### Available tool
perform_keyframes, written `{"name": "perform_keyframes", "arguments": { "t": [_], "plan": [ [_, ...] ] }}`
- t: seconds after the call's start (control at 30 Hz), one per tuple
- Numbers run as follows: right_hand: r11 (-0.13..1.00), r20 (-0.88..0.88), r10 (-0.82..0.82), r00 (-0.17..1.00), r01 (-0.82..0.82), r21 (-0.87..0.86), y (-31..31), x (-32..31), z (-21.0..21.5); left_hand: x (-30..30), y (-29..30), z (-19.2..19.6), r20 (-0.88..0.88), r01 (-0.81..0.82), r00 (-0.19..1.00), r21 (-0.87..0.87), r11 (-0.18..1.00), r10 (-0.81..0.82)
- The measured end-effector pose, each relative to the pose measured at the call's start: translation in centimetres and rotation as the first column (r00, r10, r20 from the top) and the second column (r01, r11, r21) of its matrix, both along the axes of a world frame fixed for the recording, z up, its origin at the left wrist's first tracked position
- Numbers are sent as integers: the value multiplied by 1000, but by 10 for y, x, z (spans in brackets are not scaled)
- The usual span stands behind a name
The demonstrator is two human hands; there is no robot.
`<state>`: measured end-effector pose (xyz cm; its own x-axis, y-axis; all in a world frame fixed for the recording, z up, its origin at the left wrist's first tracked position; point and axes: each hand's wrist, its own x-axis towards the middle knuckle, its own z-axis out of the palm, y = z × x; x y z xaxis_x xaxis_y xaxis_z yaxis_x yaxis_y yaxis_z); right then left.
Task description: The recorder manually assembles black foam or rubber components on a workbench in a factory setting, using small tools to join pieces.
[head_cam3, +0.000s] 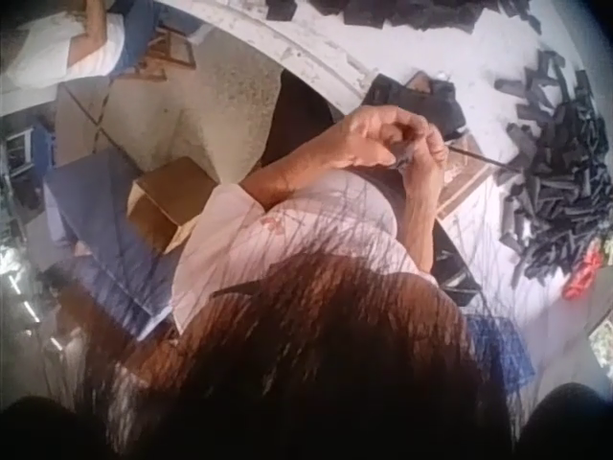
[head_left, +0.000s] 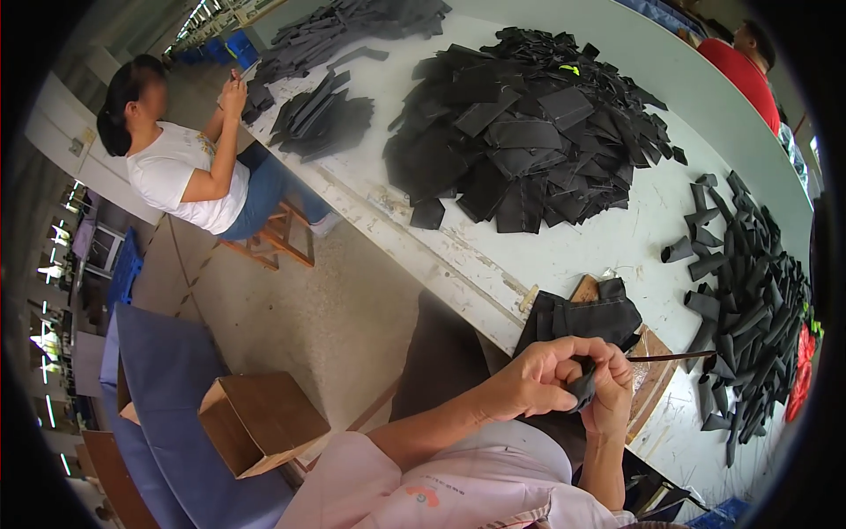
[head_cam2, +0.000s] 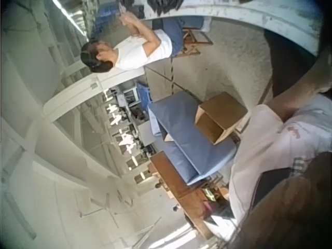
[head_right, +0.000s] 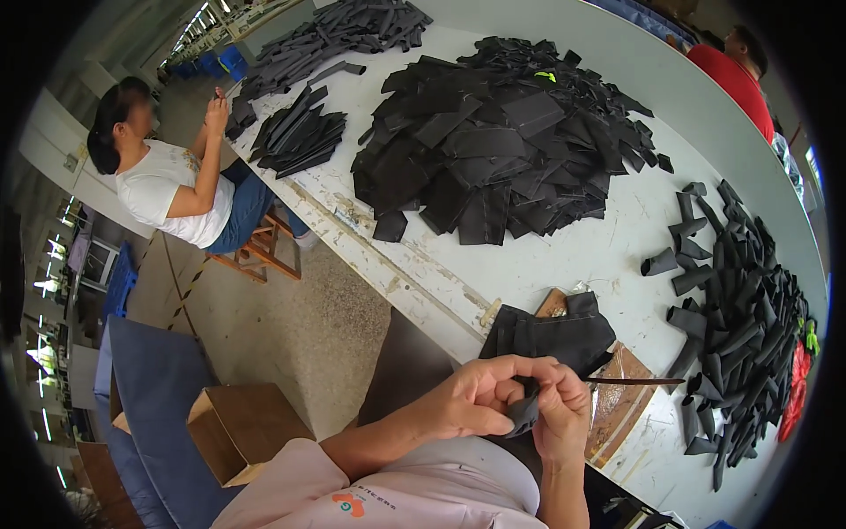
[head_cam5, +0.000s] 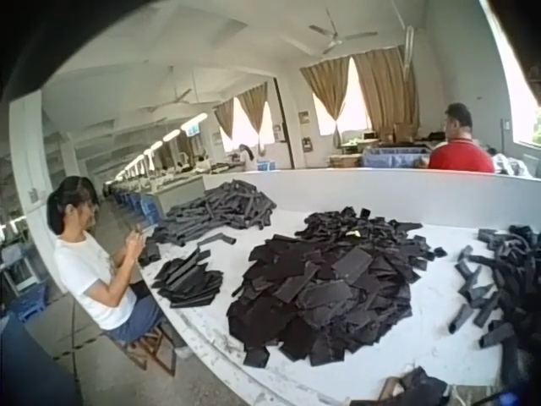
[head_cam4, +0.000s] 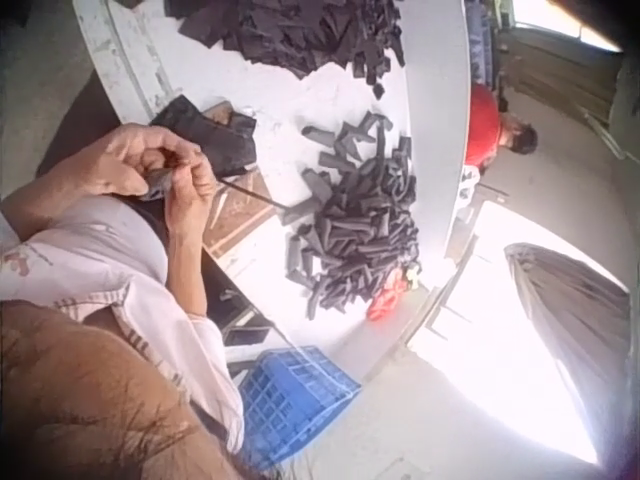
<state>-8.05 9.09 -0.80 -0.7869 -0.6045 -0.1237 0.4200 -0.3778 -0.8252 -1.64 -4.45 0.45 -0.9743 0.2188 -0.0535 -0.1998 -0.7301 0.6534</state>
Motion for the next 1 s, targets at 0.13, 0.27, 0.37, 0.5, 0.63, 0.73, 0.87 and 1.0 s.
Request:
{"name": "perform_keyframes", "arguments": {
  "t": [0.13, 0.27, 0.37, 0.5, 0.63, 0.73, 0.87, 1.0],
  "plan": [
    [967, -350, -150, 925, 211, 143, 2, -2, -9, -2, 19, -4, -82, -395, 898, -580, 712, 432],
    [883, -674, -92, 733, 372, 285, 1, 2, 2, -6, 33, -18, -315, -610, 771, -616, 499, 554],
    [871, -727, -64, 684, 393, 294, 2, 0, 2, -6, 36, -18, -239, -601, 772, -574, 556, 589],
    [850, -818, -34, 574, 447, 278, 0, 0, -2, -1, 28, -11, 60, -410, 852, -540, 735, 520],
    [911, -529, -65, 846, 267, 314, 6, 2, -4, -2, 20, -13, 91, -396, 890, -332, 856, 447],
    [975, -229, -54, 972, 100, 196, 10, 6, 3, -1, 18, -13, 235, -240, 947, 71, 968, 217],
    [999, -79, 42, 996, -41, 13, 19, 13, -3, 7, 25, -8, 38, 277, 943, 456, 846, -329],
    [977, -101, 57, 993, -35, 209, 43, 15, 9, -2, 30, -10, -68, 440, 884, 459, 772, -463]
  ]
}}
